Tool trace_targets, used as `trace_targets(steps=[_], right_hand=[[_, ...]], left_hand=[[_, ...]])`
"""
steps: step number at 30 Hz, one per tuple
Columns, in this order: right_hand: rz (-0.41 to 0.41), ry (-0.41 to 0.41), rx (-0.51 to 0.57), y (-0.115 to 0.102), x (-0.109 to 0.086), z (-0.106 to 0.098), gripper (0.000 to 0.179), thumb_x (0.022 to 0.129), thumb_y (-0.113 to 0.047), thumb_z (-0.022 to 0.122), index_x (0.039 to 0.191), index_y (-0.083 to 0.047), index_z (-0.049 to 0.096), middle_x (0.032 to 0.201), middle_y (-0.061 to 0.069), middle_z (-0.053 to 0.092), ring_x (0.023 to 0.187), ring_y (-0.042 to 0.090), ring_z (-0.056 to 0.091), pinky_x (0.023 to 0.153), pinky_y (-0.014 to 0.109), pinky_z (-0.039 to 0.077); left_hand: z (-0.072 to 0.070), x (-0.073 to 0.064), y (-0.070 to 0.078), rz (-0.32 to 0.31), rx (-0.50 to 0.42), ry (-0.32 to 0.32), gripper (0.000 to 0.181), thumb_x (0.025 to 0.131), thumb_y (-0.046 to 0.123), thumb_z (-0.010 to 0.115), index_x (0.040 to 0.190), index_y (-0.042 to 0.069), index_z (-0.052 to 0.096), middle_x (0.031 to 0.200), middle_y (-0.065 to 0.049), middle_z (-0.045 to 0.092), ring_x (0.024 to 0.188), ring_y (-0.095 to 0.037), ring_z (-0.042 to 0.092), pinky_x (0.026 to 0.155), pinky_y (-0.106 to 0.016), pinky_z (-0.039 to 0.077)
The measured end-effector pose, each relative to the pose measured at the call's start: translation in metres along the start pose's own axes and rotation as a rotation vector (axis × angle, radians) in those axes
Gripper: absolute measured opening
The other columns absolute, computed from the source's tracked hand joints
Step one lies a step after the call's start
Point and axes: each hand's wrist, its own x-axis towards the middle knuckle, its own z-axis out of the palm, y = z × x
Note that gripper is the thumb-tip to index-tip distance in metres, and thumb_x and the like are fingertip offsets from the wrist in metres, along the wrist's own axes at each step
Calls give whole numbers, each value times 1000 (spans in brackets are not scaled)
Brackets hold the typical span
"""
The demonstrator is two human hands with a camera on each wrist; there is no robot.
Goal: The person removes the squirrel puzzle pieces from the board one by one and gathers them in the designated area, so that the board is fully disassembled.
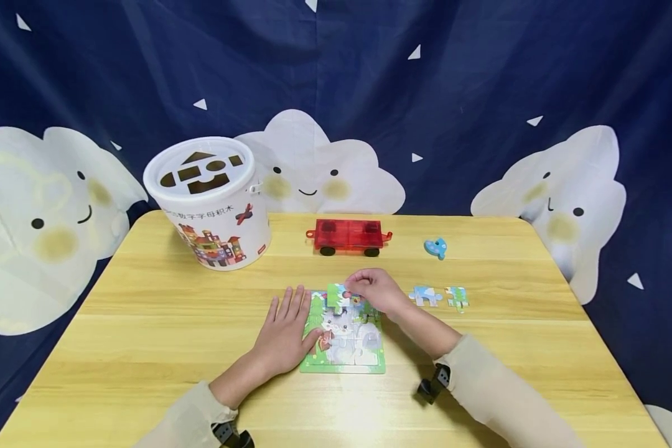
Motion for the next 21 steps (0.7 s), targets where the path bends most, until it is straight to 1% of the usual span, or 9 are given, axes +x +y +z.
trace_targets(steps=[4, 6, 11, 15, 17, 18, 21], right_hand=[[6, 4, 0, 4, -4, -17, 17, 100, -11, 63, 107, 3, 69, 84, 3, 75, 80, 19, 62, 72, 30, 46], [15, 6, 4, 7, -5, -26, 17, 100, -10, 63, 108, 4, 68, 86, 4, 75, 80, 19, 62, 72, 30, 46], [30, 22, -31, 13, -8, -50, 20, 101, -12, 63, 110, 5, 66, 91, 10, 76, 83, 20, 62, 72, 28, 47], [60, 56, -85, 16, -11, -66, 19, 101, -14, 63, 110, 2, 67, 90, 8, 76, 69, 15, 53, 56, 23, 38], [71, 69, -118, 17, -13, -72, 19, 101, -16, 64, 110, 1, 67, 89, 6, 76, 63, 13, 48, 50, 22, 33], [74, 78, -131, 18, -14, -75, 19, 100, -16, 64, 109, 0, 67, 89, 6, 75, 62, 13, 46, 49, 22, 33], [67, 94, -170, 21, -15, -82, 18, 101, -16, 64, 108, 1, 67, 88, 6, 75, 63, 15, 51, 51, 24, 38]], left_hand=[[1, 0, -1, 5, -3, 5, 76, 107, 45, 46, 161, -2, 19, 169, -20, 11, 156, -39, 4, 123, -58, 4], [2, 0, -1, 7, -6, 7, 76, 107, 44, 46, 161, -2, 19, 169, -20, 11, 156, -39, 4, 123, -58, 4], [3, 0, -1, 9, -6, 11, 77, 107, 44, 48, 161, -2, 19, 169, -20, 11, 155, -39, 5, 123, -58, 4], [4, -1, -1, 18, -19, 23, 76, 106, 42, 49, 160, -3, 20, 168, -22, 12, 155, -41, 7, 122, -59, 4], [3, -1, -1, 22, -28, 30, 76, 106, 41, 50, 160, -3, 21, 168, -22, 13, 155, -41, 7, 122, -60, 4], [4, -1, -2, 22, -27, 30, 76, 106, 41, 49, 160, -3, 21, 168, -22, 12, 155, -41, 7, 122, -60, 4], [3, -1, -2, 24, -27, 34, 75, 106, 41, 50, 160, -3, 21, 168, -22, 12, 155, -42, 7, 122, -60, 4]])
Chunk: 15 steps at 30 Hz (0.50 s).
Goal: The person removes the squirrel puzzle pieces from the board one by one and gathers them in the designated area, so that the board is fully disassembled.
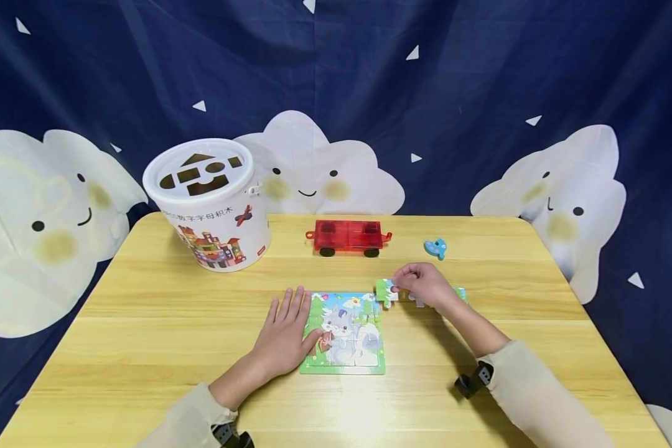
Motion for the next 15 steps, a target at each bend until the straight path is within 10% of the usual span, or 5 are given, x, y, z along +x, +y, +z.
trace_targets(steps=[15], right_hand=[[-57, 85, -165, 14, 1, -5, 14, 99, -14, 68, 101, 0, 67, 83, 7, 64, 67, 17, 50, 54, 27, 41]], left_hand=[[-2, 0, 2, -21, 22, -22, 75, 107, 43, 47, 161, -2, 19, 169, -21, 11, 155, -39, 5, 123, -58, 4]])
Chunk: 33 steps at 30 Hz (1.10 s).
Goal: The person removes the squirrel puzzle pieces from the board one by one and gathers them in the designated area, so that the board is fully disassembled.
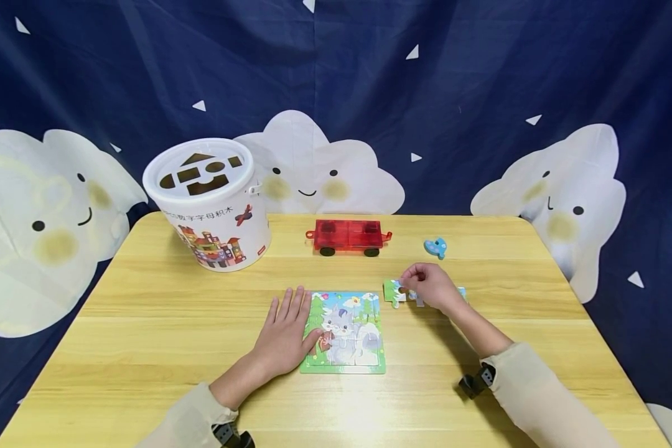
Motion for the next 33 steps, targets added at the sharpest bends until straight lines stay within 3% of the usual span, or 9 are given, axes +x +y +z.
trace_targets(steps=[5, 12, 17, 21, 29, 33], right_hand=[[-25, 53, -47, 0, 1, 0, 13, 98, -14, 69, 102, -1, 67, 85, 6, 59, 72, 18, 50, 62, 30, 43], [-45, 65, -21, -7, -6, 1, 12, 98, -14, 69, 101, -3, 67, 84, 6, 58, 68, 19, 49, 56, 28, 43], [-112, 18, -23, -16, -15, 12, 8, 96, -12, 70, 99, -4, 69, 84, 5, 61, 68, 18, 50, 56, 26, 42], [-158, -49, -18, -24, -22, 24, 5, 96, -9, 70, 97, -5, 70, 82, 4, 62, 67, 17, 50, 56, 25, 42], [-188, -173, -37, -30, -33, 44, 4, 94, -8, 72, 93, -6, 69, 76, 1, 59, 65, 14, 48, 58, 23, 40], [-195, -192, -73, -28, -36, 49, 5, 93, -8, 73, 94, -8, 68, 74, 1, 55, 63, 13, 46, 57, 24, 38]], left_hand=[[1, 0, 0, 9, -15, 10, 75, 107, 42, 48, 161, -2, 20, 168, -22, 12, 155, -40, 7, 123, -59, 4], [2, 0, -2, 23, -10, 15, 75, 107, 44, 46, 161, -2, 19, 168, -21, 11, 155, -40, 6, 123, -59, 4], [0, 0, -3, 26, -5, 29, 75, 106, 43, 49, 161, -1, 22, 168, -22, 14, 155, -41, 8, 123, -59, 7], [-1, 2, -3, 21, -53, 48, 76, 104, 41, 56, 159, -2, 27, 166, -24, 18, 154, -43, 11, 122, -61, 9], [-5, 6, -1, -6, -111, 49, 75, 102, 38, 61, 157, -3, 32, 165, -27, 19, 154, -43, 11, 121, -62, 9], [-9, 7, 4, 19, -124, 61, 74, 101, 39, 62, 156, -2, 35, 165, -26, 20, 154, -43, 12, 122, -61, 9]])
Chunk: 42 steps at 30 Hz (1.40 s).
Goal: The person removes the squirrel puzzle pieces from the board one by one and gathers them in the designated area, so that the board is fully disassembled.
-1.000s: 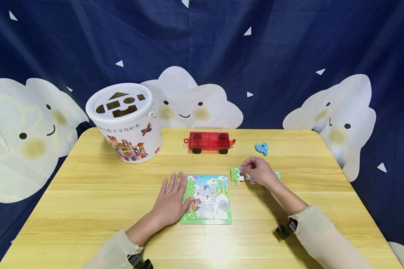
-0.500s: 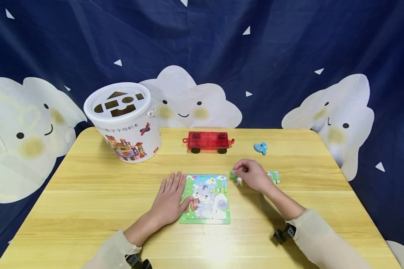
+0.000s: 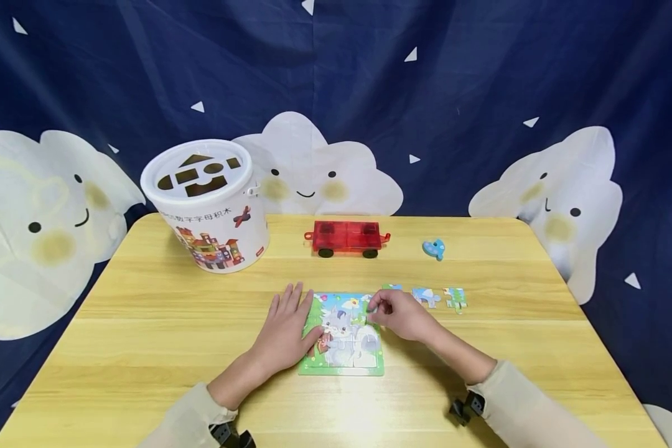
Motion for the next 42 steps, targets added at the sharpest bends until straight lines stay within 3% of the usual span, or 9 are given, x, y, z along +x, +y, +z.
trace_targets(steps=[3, 8, 13, 17, 26, 31, 42], right_hand=[[6, 0, -27, 1, -1, 3, 7, 92, -8, 75, 94, -8, 67, 73, 0, 54, 63, 13, 45, 57, 24, 37], [18, 12, -62, 2, -2, 5, 9, 91, -9, 76, 93, -9, 68, 71, -1, 53, 60, 12, 44, 55, 23, 36], [22, 12, -92, 2, -2, 6, 10, 90, -9, 77, 92, -11, 68, 69, -2, 53, 59, 11, 44, 54, 23, 36], [18, 4, -96, 3, -3, 6, 10, 90, -9, 77, 92, -11, 68, 69, -2, 53, 60, 11, 45, 55, 23, 37], [-3, -11, -97, 3, -5, 8, 10, 89, -6, 77, 89, -12, 68, 65, -3, 50, 58, 11, 43, 54, 23, 34], [31, -5, -107, 1, -4, 10, 10, 89, -7, 77, 89, -11, 68, 66, -2, 50, 59, 11, 43, 55, 23, 34], [86, 16, -92, 0, -3, 13, 12, 89, -7, 78, 89, -10, 66, 69, -1, 53, 61, 12, 45, 56, 24, 36]], left_hand=[[-1, 1, 8, 64, -6, -14, 74, 101, 41, 62, 156, -1, 36, 165, -24, 21, 154, -41, 12, 123, -59, 9], [5, 3, 21, 177, 0, -89, 76, 103, 45, 57, 159, -1, 30, 167, -21, 18, 155, -38, 10, 123, -58, 8], [12, 5, 28, 227, 46, -158, 79, 105, 50, 50, 161, 1, 24, 168, -19, 14, 156, -37, 6, 123, -59, 7], [17, 4, 28, 237, 87, -171, 80, 105, 52, 48, 161, 1, 22, 169, -18, 11, 156, -37, 4, 123, -60, 5], [24, 3, 26, 257, 78, -143, 82, 105, 56, 42, 162, 1, 19, 169, -19, 8, 156, -37, 1, 123, -58, -1], [24, 5, 27, 235, 109, -163, 82, 104, 54, 46, 162, 2, 19, 170, -17, 7, 156, -36, 0, 123, -58, -1], [34, 6, 22, 230, 182, -148, 82, 105, 59, 37, 163, 6, 16, 170, -13, 3, 156, -32, -3, 123, -56, -1]])
